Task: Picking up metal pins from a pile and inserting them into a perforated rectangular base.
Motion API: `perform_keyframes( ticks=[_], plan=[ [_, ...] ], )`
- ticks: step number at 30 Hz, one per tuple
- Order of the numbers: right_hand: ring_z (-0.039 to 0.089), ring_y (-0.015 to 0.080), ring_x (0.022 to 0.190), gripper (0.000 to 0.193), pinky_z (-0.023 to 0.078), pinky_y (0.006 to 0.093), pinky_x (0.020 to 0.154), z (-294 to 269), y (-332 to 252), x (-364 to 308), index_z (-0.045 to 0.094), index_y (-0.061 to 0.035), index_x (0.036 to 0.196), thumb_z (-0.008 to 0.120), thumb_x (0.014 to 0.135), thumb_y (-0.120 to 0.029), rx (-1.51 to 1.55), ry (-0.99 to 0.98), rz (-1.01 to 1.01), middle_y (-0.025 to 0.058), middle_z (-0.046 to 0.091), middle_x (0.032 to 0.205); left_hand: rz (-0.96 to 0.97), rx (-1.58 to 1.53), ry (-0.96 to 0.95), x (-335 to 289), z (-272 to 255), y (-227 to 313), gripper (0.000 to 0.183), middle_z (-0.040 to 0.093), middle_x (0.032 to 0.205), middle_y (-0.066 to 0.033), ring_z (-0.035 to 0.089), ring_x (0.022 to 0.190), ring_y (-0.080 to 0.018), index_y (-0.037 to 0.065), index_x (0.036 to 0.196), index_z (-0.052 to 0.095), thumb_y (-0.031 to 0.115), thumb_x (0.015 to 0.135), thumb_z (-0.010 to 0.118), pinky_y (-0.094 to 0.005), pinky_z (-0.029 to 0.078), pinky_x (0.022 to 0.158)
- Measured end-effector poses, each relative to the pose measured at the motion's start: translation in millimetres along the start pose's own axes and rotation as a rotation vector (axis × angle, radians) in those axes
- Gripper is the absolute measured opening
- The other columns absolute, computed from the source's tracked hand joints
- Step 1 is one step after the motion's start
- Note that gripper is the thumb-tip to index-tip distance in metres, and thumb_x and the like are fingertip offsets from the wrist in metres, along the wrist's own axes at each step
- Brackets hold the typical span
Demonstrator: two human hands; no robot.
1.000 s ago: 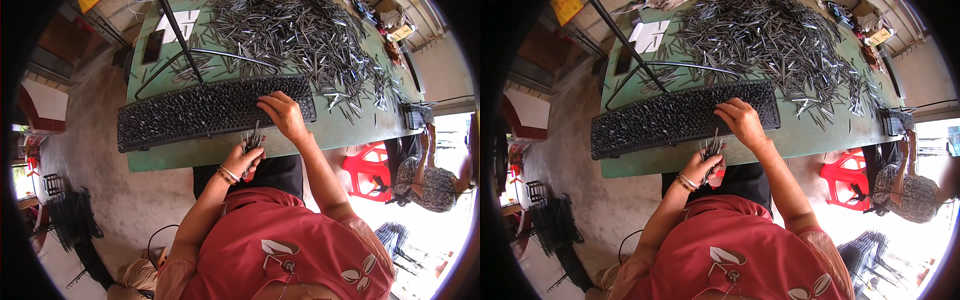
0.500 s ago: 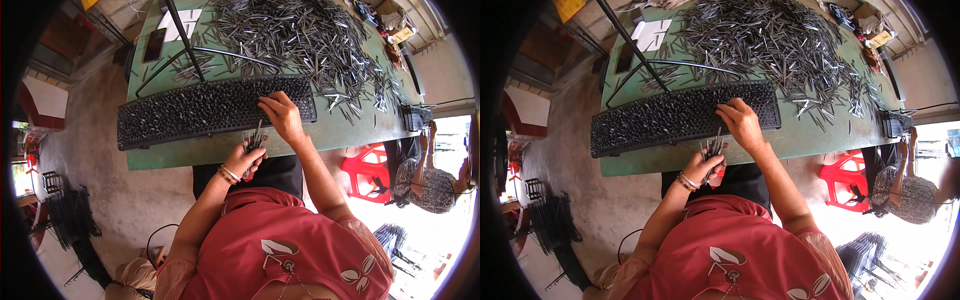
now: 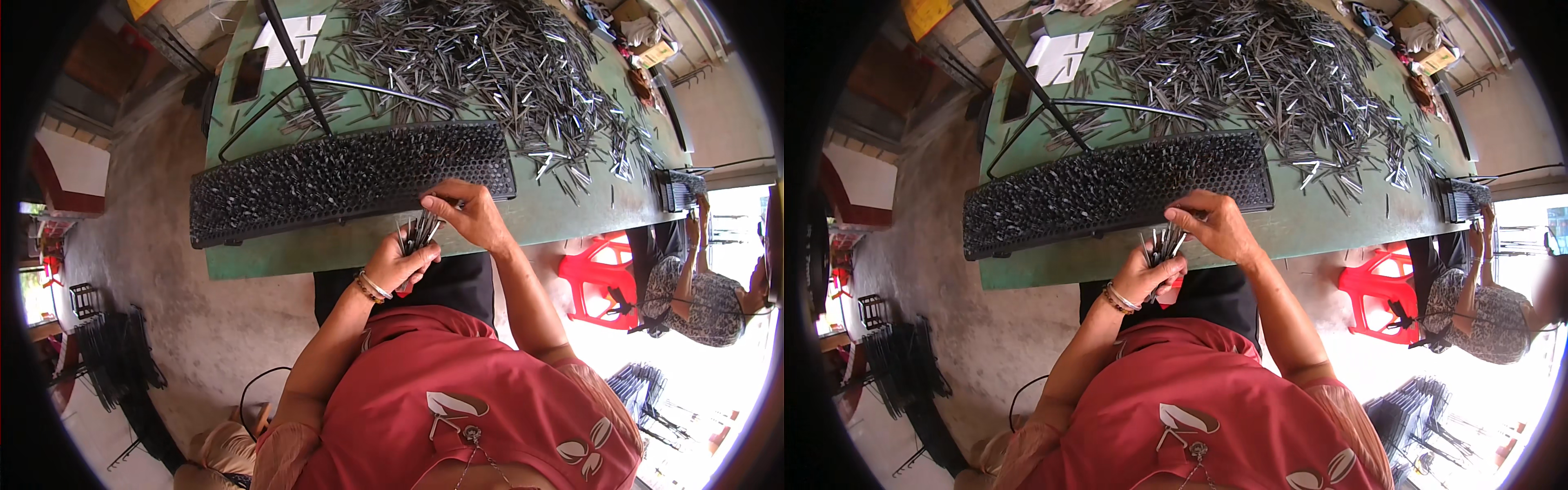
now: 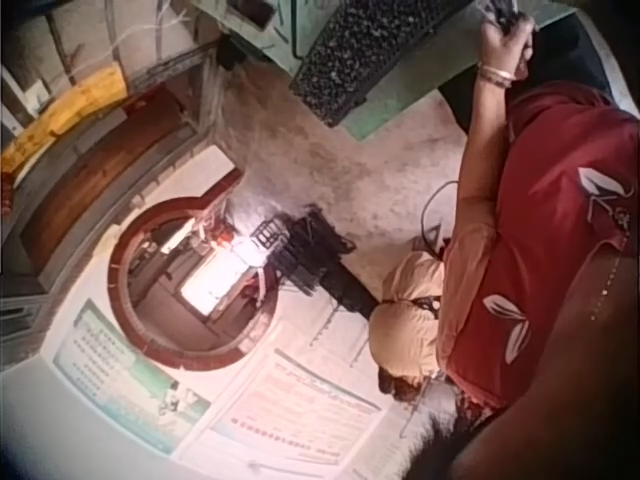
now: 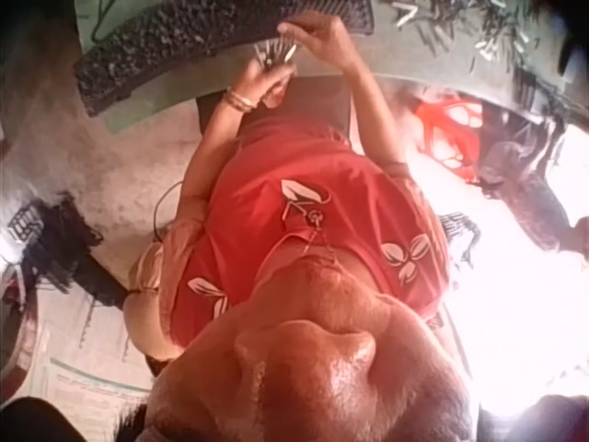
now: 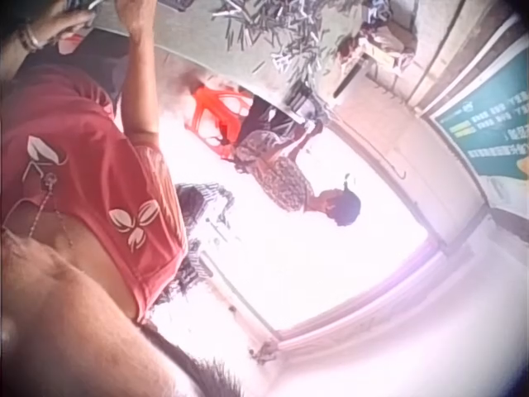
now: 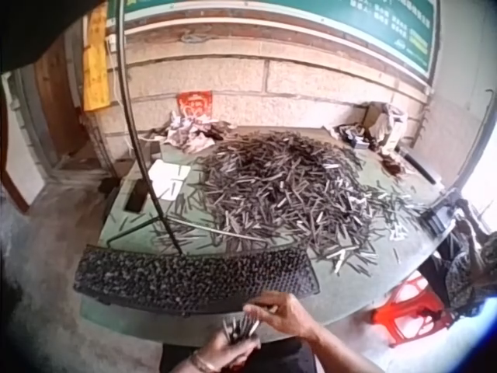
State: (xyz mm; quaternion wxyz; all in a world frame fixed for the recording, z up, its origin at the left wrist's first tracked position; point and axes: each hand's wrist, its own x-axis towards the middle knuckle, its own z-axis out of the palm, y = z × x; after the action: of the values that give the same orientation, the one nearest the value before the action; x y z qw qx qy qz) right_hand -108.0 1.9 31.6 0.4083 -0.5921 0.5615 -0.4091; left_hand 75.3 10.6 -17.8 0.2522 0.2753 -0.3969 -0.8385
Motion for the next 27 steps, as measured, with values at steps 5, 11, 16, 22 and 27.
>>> perform_keyframes(
  ticks=[5,11,16,22,27],
  plan=[
    [0.060,0.0104,0.074,0.019,0.048,0.0252,0.067,-10.6,4.1,1.6,0.068,0.0003,0.095,0.067,0.086,-0.017,0.082,0.216,0.052,0.0064,0.067,0.083,-0.088,-0.060,0.011,11.1,3.0,-3.4,0.031,0.059,0.078,-0.0034,0.047,0.058,-0.0038,0.004,0.119,0.053,0.017,0.091,0.058,-0.0186,0.038,0.045],
    [0.061,0.0138,0.072,0.022,0.048,0.0269,0.067,-9.1,22.2,26.2,0.068,-0.0011,0.099,0.071,0.078,-0.005,-0.255,0.500,-0.242,0.0092,0.067,0.085,-0.137,-0.173,0.072,30.1,8.8,-8.4,0.031,0.060,0.082,-0.0048,0.048,0.062,-0.0042,0.001,0.117,0.054,0.016,0.091,0.058,-0.0186,0.038,0.047],
    [0.062,0.0250,0.077,0.022,0.049,0.0320,0.071,-1.9,34.9,29.6,0.068,-0.0027,0.097,0.071,0.076,-0.005,-0.392,0.495,-0.341,0.0115,0.067,0.087,-0.117,-0.172,0.101,32.2,6.6,-14.6,0.027,0.061,0.084,-0.0061,0.050,0.063,-0.0055,0.002,0.112,0.056,0.017,0.090,0.059,-0.0192,0.040,0.048],
    [0.056,0.0220,0.076,0.020,0.042,0.0344,0.067,0.9,38.9,27.3,0.068,-0.0071,0.095,0.070,0.076,-0.013,-0.667,0.442,-0.554,0.0047,0.060,0.090,-0.180,-0.203,0.140,25.9,11.3,-7.9,0.026,0.062,0.084,-0.0064,0.052,0.062,-0.0071,0.002,0.109,0.057,0.018,0.089,0.059,-0.0210,0.042,0.048],
    [0.055,0.0215,0.076,0.021,0.042,0.0344,0.067,-3.0,32.3,24.1,0.067,-0.0084,0.098,0.069,0.077,-0.014,-0.747,0.381,-0.555,0.0046,0.057,0.092,-0.133,-0.161,0.090,22.8,9.0,-8.1,0.022,0.061,0.079,-0.0045,0.052,0.061,-0.0056,0.002,0.108,0.058,0.016,0.090,0.059,-0.0201,0.043,0.047]
  ],
)
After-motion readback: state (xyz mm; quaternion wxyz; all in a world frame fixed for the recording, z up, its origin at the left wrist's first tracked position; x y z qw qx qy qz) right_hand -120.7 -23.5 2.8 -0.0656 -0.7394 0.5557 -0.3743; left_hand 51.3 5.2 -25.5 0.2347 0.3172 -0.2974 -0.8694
